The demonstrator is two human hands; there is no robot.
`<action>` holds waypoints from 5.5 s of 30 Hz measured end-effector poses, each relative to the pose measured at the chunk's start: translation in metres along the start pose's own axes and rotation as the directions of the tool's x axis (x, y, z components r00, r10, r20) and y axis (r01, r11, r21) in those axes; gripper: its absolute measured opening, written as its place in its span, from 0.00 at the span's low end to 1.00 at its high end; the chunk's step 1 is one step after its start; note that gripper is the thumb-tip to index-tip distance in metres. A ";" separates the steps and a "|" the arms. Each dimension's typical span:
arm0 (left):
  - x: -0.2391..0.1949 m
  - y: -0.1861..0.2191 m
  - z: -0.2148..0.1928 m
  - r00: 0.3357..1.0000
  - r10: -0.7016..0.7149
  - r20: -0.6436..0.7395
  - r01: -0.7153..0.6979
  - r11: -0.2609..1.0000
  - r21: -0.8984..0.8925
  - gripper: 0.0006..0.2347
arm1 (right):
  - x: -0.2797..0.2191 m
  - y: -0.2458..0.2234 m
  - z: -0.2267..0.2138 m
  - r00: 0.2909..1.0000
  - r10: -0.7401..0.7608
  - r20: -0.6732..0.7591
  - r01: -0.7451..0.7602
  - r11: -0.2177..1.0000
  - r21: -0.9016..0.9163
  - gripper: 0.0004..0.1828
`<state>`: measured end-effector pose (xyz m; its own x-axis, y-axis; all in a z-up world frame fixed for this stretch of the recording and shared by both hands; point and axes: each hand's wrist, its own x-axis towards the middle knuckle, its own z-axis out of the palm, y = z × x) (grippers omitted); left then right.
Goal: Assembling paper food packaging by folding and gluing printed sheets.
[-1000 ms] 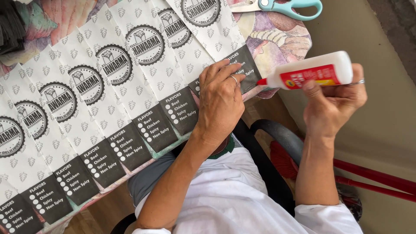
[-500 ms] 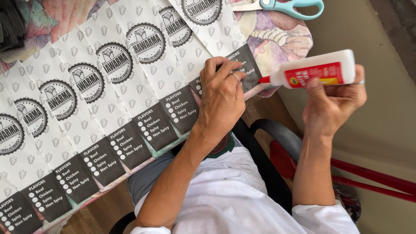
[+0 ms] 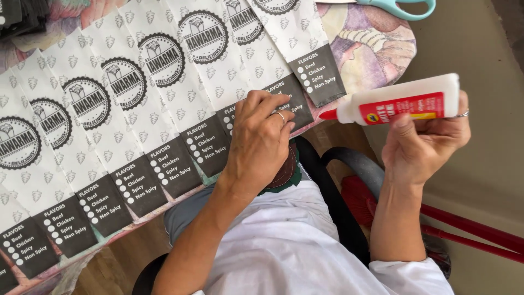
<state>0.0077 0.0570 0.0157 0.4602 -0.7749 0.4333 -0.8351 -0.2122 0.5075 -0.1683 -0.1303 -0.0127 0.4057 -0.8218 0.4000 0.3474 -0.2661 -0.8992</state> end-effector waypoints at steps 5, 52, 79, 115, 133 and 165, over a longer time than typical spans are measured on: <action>-0.005 -0.002 0.000 1.000 -0.006 -0.006 0.006 0.999 -0.040 0.10 | -0.005 -0.002 0.009 0.997 -0.018 0.081 0.026 0.995 -0.096 0.26; -0.008 -0.004 0.008 0.992 -0.101 -0.078 0.089 0.986 -0.140 0.11 | -0.016 0.009 0.006 0.999 -0.021 0.029 0.024 0.991 -0.132 0.26; -0.048 -0.022 -0.049 0.993 -0.108 0.052 0.110 0.993 -0.040 0.12 | -0.036 0.004 0.051 0.989 0.030 0.146 -0.032 0.999 0.010 0.27; -0.054 -0.024 -0.037 0.981 -0.183 -0.068 0.177 0.980 -0.085 0.09 | -0.045 0.004 0.053 0.991 -0.027 0.130 0.028 1.000 -0.002 0.30; -0.058 -0.029 -0.038 0.995 -0.073 -0.070 0.067 0.994 -0.087 0.12 | -0.052 0.010 0.065 0.989 0.012 0.149 -0.015 1.000 0.020 0.26; -0.104 -0.040 -0.093 0.988 -0.154 0.016 0.154 0.988 -0.024 0.22 | -0.083 -0.020 0.135 0.874 0.014 0.485 -0.055 0.996 0.071 0.23</action>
<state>0.0210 0.2013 0.0197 0.5782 -0.7425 0.3383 -0.7467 -0.3145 0.5861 -0.0950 0.0112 -0.0039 0.7698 -0.4777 0.4234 0.3837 -0.1838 -0.9050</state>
